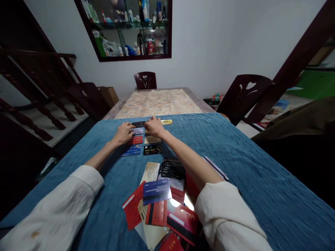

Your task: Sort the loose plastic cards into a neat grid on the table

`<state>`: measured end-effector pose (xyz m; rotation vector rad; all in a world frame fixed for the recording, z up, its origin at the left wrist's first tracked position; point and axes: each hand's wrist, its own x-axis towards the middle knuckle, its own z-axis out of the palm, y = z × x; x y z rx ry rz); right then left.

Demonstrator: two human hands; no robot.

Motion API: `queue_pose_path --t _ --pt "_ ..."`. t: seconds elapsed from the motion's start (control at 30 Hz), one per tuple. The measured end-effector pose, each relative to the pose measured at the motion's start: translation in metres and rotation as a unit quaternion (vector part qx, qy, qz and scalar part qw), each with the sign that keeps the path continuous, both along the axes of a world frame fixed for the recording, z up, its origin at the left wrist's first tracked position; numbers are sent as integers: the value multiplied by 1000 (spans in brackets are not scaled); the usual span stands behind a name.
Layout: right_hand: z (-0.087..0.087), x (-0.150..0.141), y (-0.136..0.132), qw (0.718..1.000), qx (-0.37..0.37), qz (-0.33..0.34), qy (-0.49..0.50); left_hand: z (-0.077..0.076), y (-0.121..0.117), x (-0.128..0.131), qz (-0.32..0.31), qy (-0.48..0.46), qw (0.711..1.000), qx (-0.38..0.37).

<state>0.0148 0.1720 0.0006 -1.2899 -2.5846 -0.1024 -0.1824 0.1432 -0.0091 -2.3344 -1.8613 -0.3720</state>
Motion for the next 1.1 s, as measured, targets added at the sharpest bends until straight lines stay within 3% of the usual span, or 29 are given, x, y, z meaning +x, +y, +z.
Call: queue_pose_path --t 0.37,0.7,1.1 --pt "-1 32 -62 999 18 44 6 -2 -64 30 -69 -22 997 14" --pt "-15 62 -123 995 45 89 23 -12 -123 50 -144 -40 988 34" --pt "-23 100 -179 992 44 103 51 -18 -181 57 -181 -54 982 8"
